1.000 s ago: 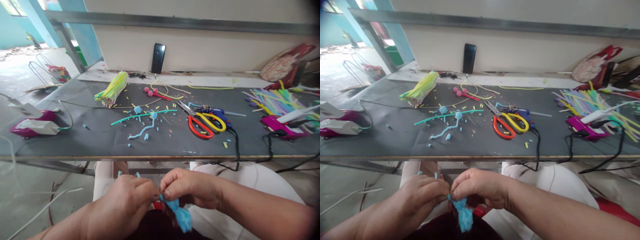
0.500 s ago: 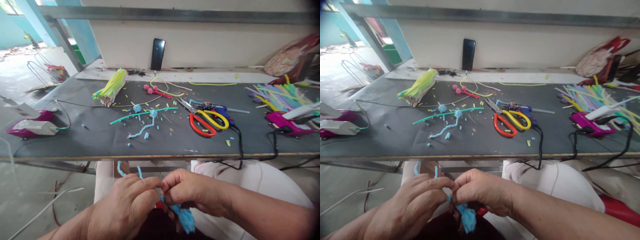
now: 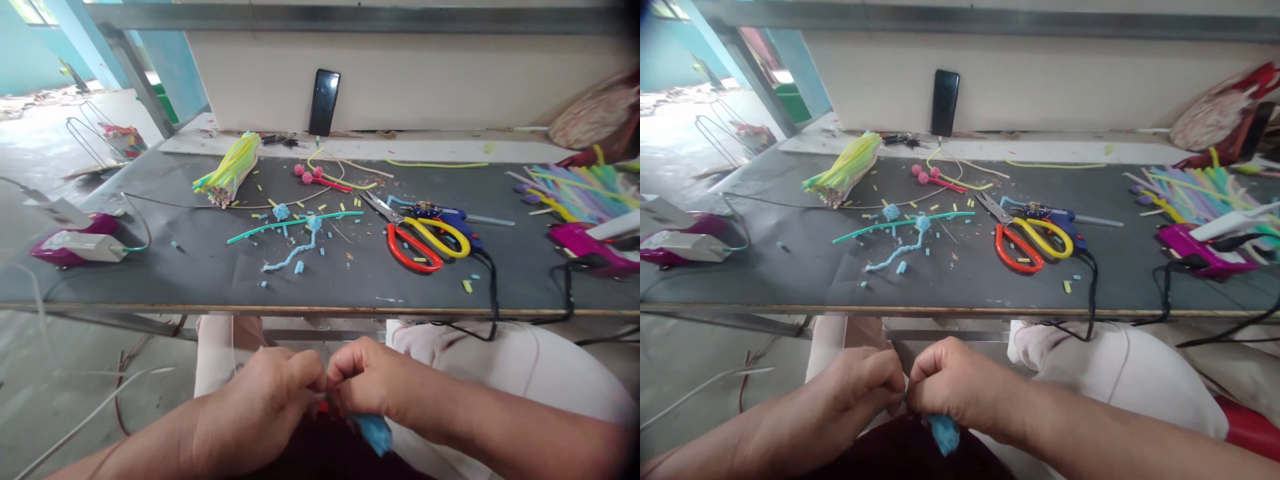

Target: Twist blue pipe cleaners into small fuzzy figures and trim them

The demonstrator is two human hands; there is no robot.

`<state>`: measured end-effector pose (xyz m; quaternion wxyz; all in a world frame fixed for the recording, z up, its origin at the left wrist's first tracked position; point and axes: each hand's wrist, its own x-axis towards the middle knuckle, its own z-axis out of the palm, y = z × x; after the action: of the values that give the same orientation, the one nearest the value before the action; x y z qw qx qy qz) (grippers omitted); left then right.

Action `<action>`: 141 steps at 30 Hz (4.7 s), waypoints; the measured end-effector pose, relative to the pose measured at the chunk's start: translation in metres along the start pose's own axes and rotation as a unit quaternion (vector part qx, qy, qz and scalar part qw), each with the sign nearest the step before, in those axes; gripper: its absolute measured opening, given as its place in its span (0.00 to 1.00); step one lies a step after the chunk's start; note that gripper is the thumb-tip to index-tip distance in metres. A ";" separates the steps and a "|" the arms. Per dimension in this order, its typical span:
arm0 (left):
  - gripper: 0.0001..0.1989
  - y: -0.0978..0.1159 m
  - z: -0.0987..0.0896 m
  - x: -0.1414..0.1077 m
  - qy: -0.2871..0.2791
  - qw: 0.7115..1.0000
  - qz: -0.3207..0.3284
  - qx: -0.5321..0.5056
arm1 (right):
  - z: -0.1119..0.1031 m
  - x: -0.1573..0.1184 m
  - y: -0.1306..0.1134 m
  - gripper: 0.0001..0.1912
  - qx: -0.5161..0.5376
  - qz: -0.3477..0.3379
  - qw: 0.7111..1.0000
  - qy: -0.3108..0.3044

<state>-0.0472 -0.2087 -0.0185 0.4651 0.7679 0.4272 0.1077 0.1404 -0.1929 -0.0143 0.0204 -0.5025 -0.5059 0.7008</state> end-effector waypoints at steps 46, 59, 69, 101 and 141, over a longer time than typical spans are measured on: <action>0.02 0.002 -0.007 0.008 -0.121 0.913 -0.170 -0.350 | -0.031 -0.008 -0.016 0.20 -0.059 -0.092 0.989 -0.102; 0.08 0.012 -0.016 0.009 -0.165 0.949 -0.178 -0.203 | -0.024 0.007 0.001 0.05 0.127 0.026 0.955 -0.267; 0.02 0.003 -0.006 0.017 -0.157 0.819 -0.260 -0.488 | -0.008 -0.022 -0.003 0.09 -0.527 -0.468 0.700 0.111; 0.03 0.013 -0.007 0.018 -0.196 0.891 -0.219 -0.347 | -0.007 -0.033 -0.004 0.11 -0.574 -0.473 0.662 0.086; 0.03 0.006 -0.023 0.018 -0.176 0.926 -0.167 -0.288 | -0.015 -0.019 -0.011 0.10 -0.282 -0.240 0.929 -0.031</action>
<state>-0.0455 -0.1818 -0.0056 0.7452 0.5253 0.4107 0.0099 0.1555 -0.1876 0.0067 0.0300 -0.3292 -0.7883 0.5190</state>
